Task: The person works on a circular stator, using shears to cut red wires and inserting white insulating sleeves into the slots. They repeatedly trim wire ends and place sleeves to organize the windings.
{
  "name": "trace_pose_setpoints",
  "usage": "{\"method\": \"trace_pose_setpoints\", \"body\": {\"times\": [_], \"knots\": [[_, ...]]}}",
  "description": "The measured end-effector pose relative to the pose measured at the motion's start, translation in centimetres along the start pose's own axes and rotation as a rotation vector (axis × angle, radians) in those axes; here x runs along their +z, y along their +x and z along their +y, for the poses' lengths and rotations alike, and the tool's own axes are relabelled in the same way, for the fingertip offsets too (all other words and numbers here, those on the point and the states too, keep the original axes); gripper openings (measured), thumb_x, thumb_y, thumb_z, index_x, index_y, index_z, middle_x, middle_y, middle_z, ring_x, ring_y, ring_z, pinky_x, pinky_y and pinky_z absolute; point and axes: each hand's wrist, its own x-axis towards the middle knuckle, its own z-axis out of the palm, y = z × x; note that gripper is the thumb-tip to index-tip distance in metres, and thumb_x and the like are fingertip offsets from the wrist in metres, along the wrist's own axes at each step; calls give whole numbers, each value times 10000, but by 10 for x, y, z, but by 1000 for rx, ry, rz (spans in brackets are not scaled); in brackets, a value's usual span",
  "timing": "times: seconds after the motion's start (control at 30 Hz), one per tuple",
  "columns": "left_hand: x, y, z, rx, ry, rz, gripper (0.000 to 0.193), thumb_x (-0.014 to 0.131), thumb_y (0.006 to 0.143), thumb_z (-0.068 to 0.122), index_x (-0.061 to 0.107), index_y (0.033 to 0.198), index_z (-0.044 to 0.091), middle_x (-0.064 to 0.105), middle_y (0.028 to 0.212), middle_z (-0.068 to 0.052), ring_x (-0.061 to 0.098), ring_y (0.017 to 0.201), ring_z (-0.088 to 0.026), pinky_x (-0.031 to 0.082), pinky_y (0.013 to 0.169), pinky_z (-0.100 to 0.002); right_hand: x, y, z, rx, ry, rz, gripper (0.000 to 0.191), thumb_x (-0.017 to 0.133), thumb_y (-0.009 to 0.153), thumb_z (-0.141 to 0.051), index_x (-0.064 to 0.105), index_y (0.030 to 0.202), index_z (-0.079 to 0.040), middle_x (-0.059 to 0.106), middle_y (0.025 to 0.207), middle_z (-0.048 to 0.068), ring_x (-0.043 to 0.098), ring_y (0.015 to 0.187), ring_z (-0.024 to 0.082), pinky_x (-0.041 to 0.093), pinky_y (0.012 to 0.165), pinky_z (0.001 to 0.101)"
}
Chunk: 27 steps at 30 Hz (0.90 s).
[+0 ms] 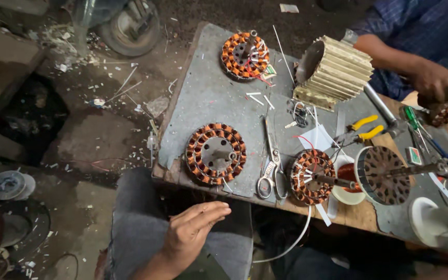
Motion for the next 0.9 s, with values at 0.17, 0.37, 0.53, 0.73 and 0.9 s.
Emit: {"method": "trace_pose_setpoints", "body": {"times": [0.17,0.37,0.53,0.73,0.9], "knots": [[2,1,-1,-53,-58,-9,278,773,815,-51,767,1073,51,787,1081,-90,787,996,-221,648,868,-302,20,-7,18,-61,-18,42,153,626,959,-2,668,1105,-19,593,1173,130,591,1091,262,495,955,315],[-6,-2,0,-64,-87,-136,293,753,814,-64,776,1081,54,790,1077,-91,785,989,-226,639,853,-306,16,-4,2,-110,-34,66,176,631,949,14,659,1117,-30,567,1232,141,571,1154,281,484,999,326],[-5,-3,-4,-10,-85,-183,295,742,821,-59,776,1086,66,789,1089,-81,785,1012,-226,638,869,-307,23,-4,3,-142,-58,110,198,636,940,26,651,1127,-39,545,1281,150,555,1207,298,475,1036,335],[-3,-7,-8,-24,-105,-189,274,754,826,-47,776,1075,64,794,1073,-74,787,993,-225,641,843,-306,7,16,-10,-299,13,171,228,642,930,42,642,1139,-49,520,1340,161,536,1270,317,465,1080,346],[-4,-9,-12,12,-126,-158,287,751,837,-48,764,1102,61,781,1089,-86,780,997,-240,637,857,-323,-4,25,-27,-454,136,260,205,581,951,-1,617,1145,-60,521,1243,133,531,1206,292,447,1055,354]]}}
